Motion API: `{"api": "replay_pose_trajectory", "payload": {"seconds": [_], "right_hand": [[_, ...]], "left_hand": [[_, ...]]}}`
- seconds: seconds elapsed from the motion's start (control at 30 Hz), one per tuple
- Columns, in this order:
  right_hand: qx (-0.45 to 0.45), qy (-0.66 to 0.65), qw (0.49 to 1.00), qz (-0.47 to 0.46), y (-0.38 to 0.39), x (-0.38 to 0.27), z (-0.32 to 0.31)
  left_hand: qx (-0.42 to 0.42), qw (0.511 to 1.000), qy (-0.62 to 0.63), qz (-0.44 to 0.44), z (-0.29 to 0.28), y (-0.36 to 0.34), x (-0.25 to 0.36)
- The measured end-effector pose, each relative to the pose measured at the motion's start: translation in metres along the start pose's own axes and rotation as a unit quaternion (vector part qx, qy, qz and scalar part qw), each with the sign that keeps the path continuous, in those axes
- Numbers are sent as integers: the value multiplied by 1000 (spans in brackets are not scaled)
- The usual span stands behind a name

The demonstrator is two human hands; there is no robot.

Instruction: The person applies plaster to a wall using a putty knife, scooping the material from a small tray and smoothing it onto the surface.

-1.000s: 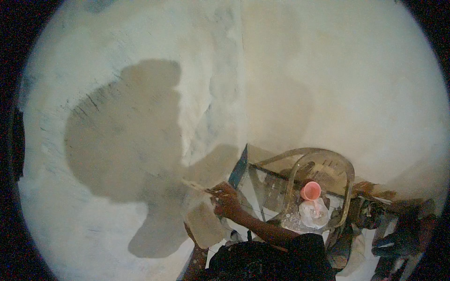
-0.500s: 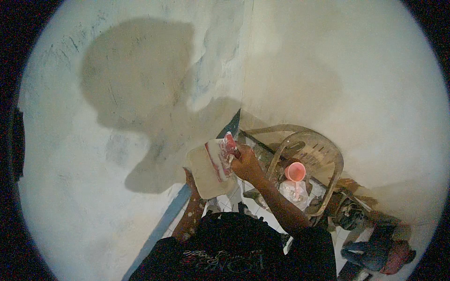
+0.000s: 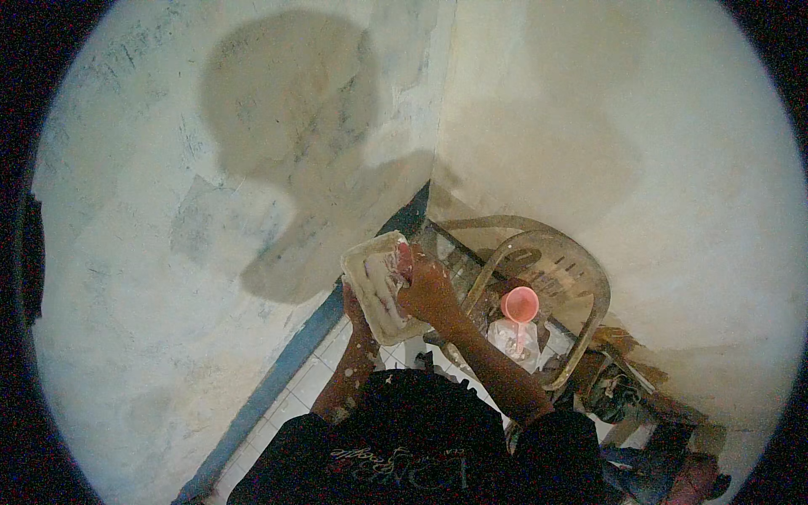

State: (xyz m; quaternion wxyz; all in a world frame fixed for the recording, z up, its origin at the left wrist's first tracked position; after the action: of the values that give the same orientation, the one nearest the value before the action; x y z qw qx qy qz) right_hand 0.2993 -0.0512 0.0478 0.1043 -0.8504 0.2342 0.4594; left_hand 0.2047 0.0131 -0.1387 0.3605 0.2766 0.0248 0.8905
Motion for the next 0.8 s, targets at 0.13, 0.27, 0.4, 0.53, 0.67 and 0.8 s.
{"api": "replay_pose_trajectory", "payload": {"seconds": [0.13, 0.27, 0.4, 0.53, 0.67, 0.8], "right_hand": [[13, -34, 999, -34, -3, 18, -2], [20, -3, 999, -37, -4, 26, 3], [-25, -84, 996, -17, -15, 56, 12], [-91, -31, 995, -1, -20, 38, 8], [-158, -109, 980, 51, -20, 54, 14], [-160, -209, 961, 90, -17, 81, 14]], "left_hand": [[19, 1000, -13, -4, 18, 5, 1], [30, 999, -16, -1, 22, 7, 6], [31, 999, -22, -10, 27, 8, 12], [27, 999, -11, 13, 21, 5, 23], [24, 999, -25, -3, 21, 7, 30], [15, 999, -4, -28, 23, 9, 34]]}}
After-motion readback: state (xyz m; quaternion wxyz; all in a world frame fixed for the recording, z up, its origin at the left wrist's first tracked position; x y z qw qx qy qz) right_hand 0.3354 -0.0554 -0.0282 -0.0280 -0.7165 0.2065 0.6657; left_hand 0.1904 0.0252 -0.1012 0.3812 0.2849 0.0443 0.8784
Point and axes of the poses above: each hand's wrist, its own y-axis away from the middle knuckle, its own z-axis out of the palm, x = y × z, the point moved 5 cm from there along -y, towards the middle knuckle, and after that the axes turned 12 degrees about -y, right-handed, at the moved point
